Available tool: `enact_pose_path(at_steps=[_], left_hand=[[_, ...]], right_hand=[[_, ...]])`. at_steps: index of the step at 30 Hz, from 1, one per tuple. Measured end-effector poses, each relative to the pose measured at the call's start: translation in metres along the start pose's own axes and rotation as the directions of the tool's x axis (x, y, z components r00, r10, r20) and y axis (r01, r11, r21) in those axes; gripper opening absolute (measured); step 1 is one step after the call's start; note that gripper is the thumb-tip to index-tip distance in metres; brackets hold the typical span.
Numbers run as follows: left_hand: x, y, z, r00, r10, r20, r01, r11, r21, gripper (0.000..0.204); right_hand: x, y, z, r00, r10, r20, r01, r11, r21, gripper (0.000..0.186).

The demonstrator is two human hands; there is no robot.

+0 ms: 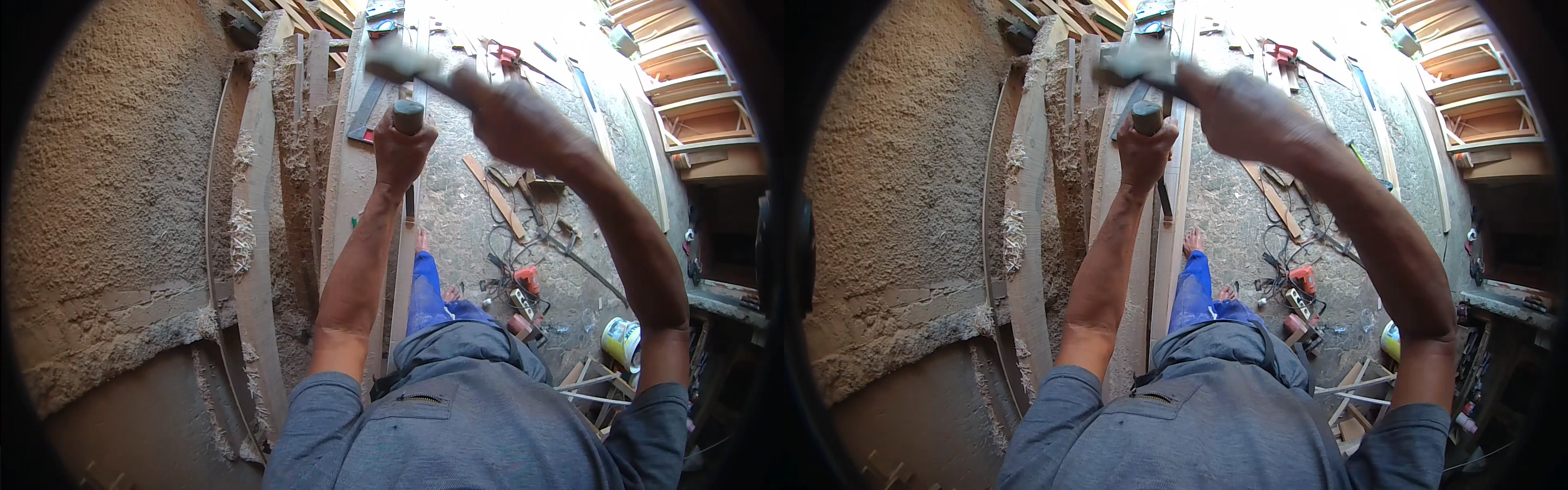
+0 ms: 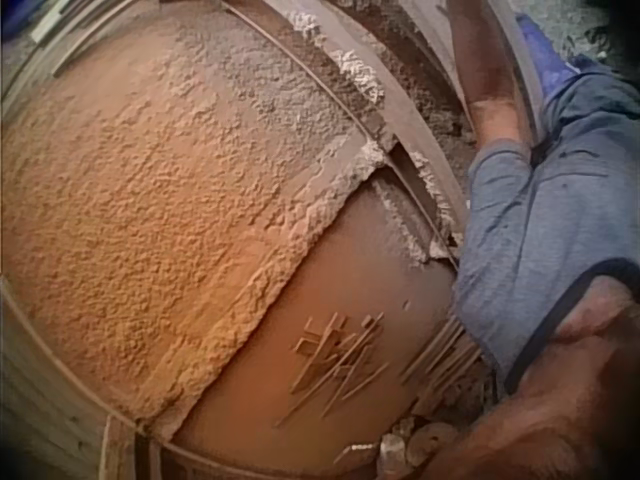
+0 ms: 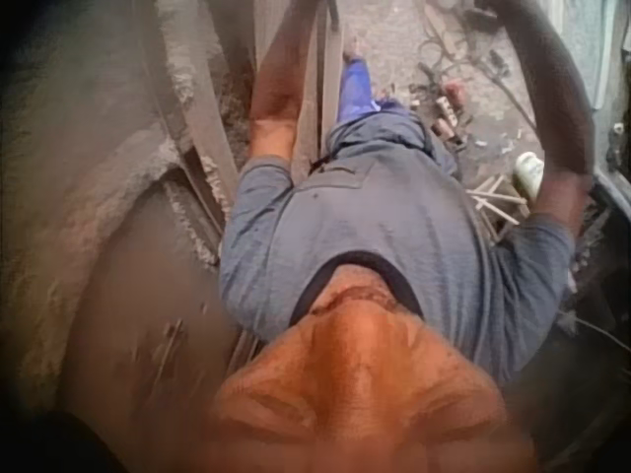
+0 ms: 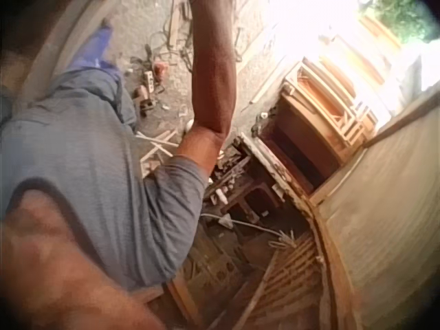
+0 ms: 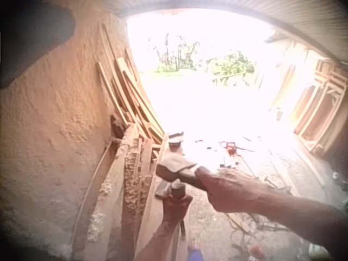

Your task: The person uses a chisel and mallet to carve a groove along a marked line on a long wooden plank. They repeatedly position the chisel and strike it with the mallet to remove wood shavings.

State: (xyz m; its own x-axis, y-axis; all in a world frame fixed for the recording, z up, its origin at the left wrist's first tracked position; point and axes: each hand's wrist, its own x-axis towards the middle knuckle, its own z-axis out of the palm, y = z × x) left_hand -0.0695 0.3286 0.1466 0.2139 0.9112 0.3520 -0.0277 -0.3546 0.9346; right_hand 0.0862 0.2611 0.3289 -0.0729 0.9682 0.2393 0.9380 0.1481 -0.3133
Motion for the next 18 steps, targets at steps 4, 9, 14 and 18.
enact_pose_path(at_steps=[4,9,14,18], left_hand=[[-0.020,0.020,-0.002,0.994,0.081,-0.067,-0.081,0.997,0.002,0.013],[0.022,0.000,-0.014,0.911,-0.391,0.133,0.402,0.913,-0.068,0.011],[0.023,-0.012,0.015,0.963,-0.252,0.091,0.265,0.948,-0.179,0.020],[0.006,-0.007,-0.004,0.994,-0.104,0.012,0.105,0.994,-0.014,0.020]], right_hand=[[-0.032,-0.011,-0.008,0.893,0.088,0.440,-0.132,0.989,0.070,0.028],[-0.013,-0.014,-0.072,0.994,-0.062,-0.091,0.071,0.993,0.098,0.035],[0.040,-0.043,-0.123,0.800,0.249,-0.546,-0.056,0.937,0.344,0.031],[0.012,0.009,0.004,0.994,-0.009,0.112,0.017,0.997,-0.069,0.024]])
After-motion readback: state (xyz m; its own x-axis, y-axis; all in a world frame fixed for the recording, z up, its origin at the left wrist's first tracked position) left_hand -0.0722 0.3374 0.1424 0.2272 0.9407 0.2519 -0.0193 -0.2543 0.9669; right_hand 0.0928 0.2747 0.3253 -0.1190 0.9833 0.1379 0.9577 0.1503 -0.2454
